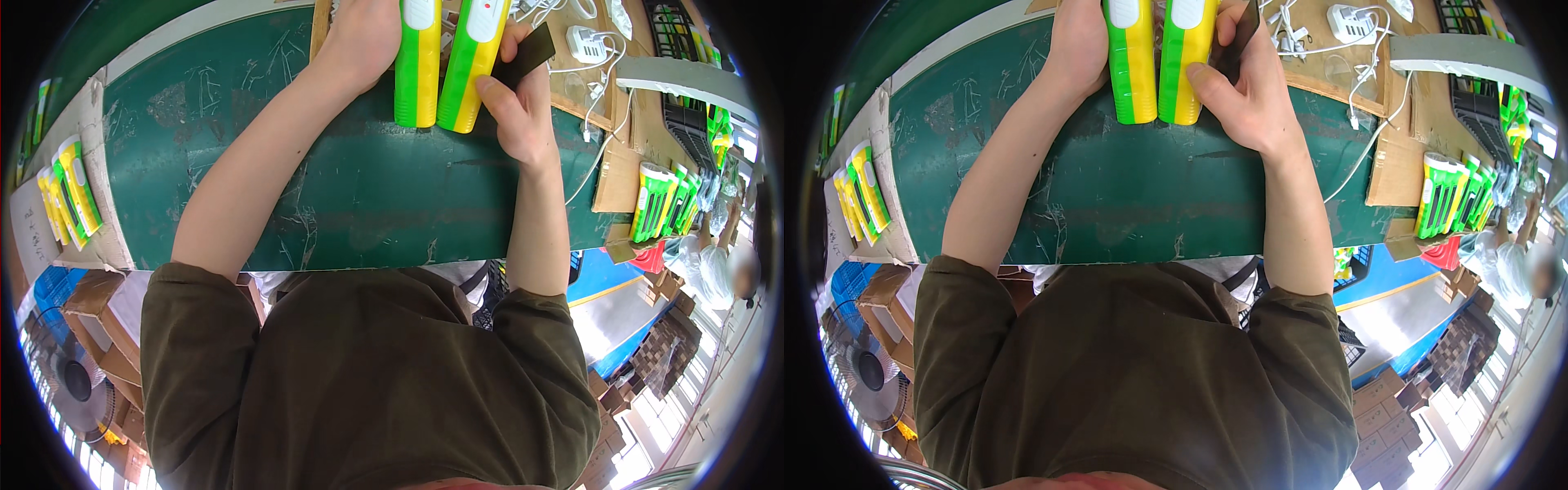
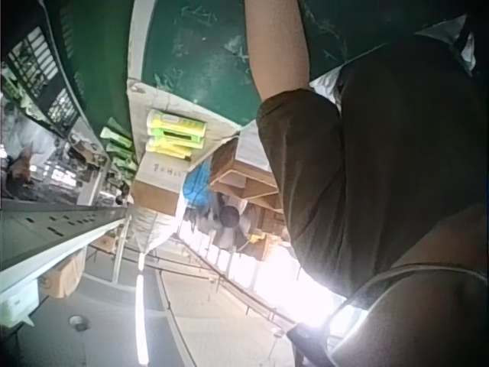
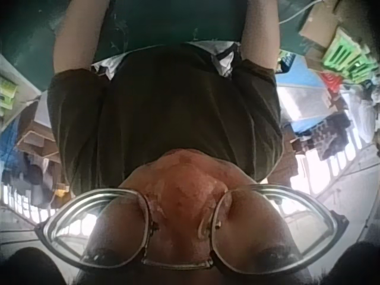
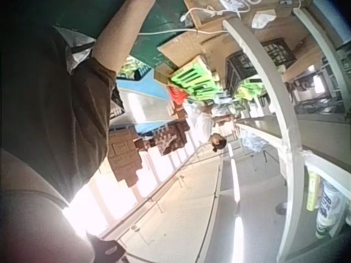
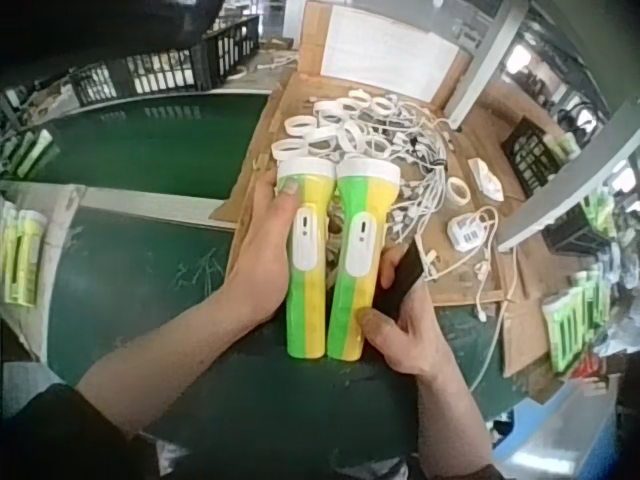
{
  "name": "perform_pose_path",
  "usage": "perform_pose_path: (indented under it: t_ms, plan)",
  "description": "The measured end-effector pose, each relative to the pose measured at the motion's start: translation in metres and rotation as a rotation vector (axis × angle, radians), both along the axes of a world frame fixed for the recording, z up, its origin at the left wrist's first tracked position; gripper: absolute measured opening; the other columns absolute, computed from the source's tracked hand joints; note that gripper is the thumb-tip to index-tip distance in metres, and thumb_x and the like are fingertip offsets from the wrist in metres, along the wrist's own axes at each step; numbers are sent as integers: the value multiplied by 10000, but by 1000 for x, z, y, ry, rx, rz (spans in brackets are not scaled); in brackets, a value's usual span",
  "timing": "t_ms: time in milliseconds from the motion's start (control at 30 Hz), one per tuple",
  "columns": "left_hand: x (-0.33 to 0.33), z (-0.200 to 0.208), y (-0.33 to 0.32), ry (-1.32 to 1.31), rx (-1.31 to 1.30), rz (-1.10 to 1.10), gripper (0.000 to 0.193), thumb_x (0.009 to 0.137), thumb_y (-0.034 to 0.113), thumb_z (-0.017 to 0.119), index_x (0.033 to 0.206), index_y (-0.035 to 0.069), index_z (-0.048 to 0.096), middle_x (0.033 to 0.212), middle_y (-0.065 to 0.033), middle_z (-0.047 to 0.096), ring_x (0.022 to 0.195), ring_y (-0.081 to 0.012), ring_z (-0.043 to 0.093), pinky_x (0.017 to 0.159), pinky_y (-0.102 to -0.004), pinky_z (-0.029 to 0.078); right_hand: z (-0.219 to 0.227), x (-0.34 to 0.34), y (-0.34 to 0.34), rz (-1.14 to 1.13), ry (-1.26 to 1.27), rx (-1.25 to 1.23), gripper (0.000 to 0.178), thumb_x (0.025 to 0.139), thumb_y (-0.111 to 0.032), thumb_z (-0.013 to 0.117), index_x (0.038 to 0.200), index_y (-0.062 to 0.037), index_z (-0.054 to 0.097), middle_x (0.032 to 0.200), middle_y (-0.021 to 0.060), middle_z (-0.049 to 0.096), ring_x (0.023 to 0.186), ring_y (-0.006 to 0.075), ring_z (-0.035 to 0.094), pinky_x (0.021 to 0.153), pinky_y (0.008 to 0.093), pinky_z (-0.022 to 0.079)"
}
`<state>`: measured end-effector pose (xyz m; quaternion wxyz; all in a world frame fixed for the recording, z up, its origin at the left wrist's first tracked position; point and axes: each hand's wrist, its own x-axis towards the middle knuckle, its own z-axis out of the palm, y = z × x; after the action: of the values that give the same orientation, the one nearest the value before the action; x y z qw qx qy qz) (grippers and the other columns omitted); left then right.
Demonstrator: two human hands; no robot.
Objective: Manually assemble and test a rechargeable LED flashlight by inserting internal components into the housing and checking the light function.
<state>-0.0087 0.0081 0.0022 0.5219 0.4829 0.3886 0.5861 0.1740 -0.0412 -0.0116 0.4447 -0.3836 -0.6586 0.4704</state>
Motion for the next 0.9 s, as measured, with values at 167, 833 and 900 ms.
perform_pose_path:
  t_ms: [167, 833, 900]
  plan:
    - [2, -10, 5, -73, 119, 4, 417, 1039, 316, 317, 1343, 33, 351, 1197, -94, 484, 1054, -154, 477, 937, -297, 389, 0, 1, 1, 4, -47, 11, 333, 766, -20, 512, 1057, -73, 359, 1097, 75, 453, 1071, 164, 446, 988, 322, 358]
    - [1, 15, -5, -172, 84, -279, 396, 1036, 301, 213, 1302, 33, 331, 1188, -190, 539, 969, -221, 641, 814, -346, 569, -2, 4, 0, -9, -66, 32, 360, 772, -36, 532, 1090, -76, 368, 1055, 45, 427, 989, 131, 423, 906, 277, 369]
    - [12, 15, -11, -230, 105, -106, 404, 1037, 307, 247, 1320, 31, 330, 1203, -164, 527, 966, -200, 623, 818, -325, 546, -3, 4, 0, -11, -50, 25, 358, 772, -36, 531, 1088, -77, 368, 1052, 44, 426, 987, 130, 422, 906, 277, 368]
